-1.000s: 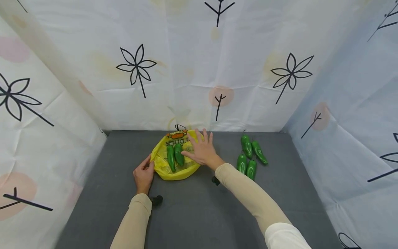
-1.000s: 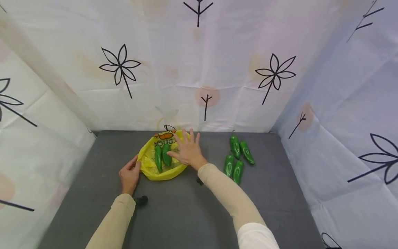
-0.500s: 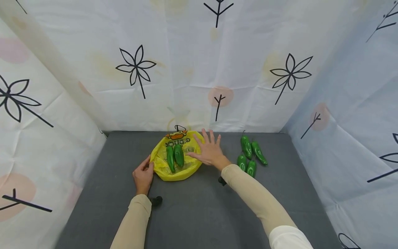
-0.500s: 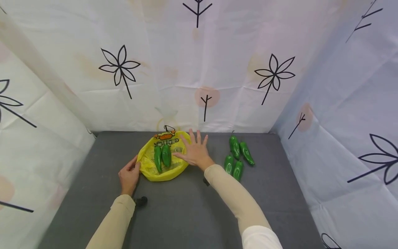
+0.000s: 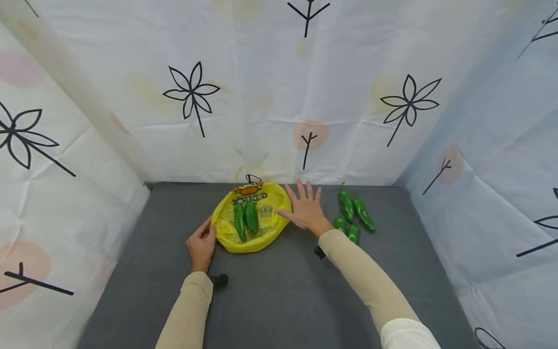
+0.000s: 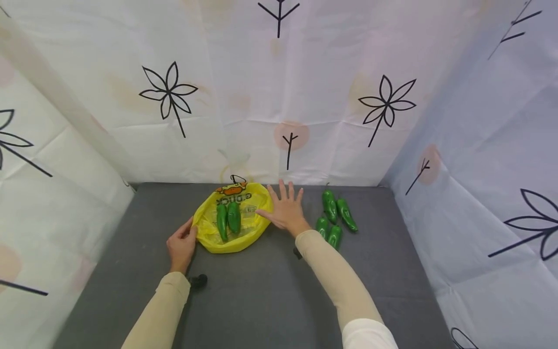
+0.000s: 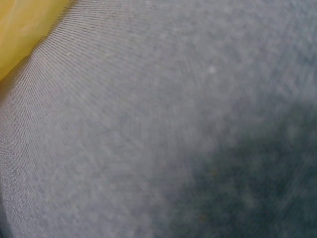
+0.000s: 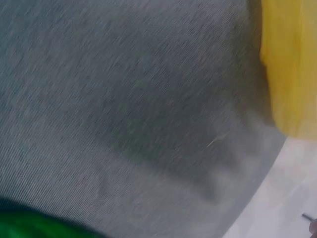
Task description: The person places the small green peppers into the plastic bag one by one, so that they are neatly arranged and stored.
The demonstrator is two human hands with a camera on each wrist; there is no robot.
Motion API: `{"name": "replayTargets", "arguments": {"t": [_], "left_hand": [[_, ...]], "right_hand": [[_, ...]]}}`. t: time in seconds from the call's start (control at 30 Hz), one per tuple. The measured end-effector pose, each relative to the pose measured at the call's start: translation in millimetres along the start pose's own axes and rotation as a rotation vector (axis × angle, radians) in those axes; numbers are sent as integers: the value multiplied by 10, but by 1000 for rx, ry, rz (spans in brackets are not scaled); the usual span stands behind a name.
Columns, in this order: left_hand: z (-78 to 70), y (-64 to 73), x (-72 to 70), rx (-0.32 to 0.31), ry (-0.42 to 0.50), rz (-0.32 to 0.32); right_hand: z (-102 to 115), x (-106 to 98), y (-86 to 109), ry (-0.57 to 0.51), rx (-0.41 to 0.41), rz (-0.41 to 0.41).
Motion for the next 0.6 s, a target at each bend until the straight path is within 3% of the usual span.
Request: {"name": "replayTargets", "arguments": {"t": [0.6], "left_hand": [[-4,-5,2,15,-12,1]], "right_hand": [[-394,-91,149,11,38,-41]]}}
Point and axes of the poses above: each hand's wrist, its own y-axis away from the middle knuckle, its own x-axis out of the palm, z = x × y, the point moved 5 cm from there along -y, towards the middle knuckle, and after that the axes turned 9 degrees about z, right-handed, at the moved point
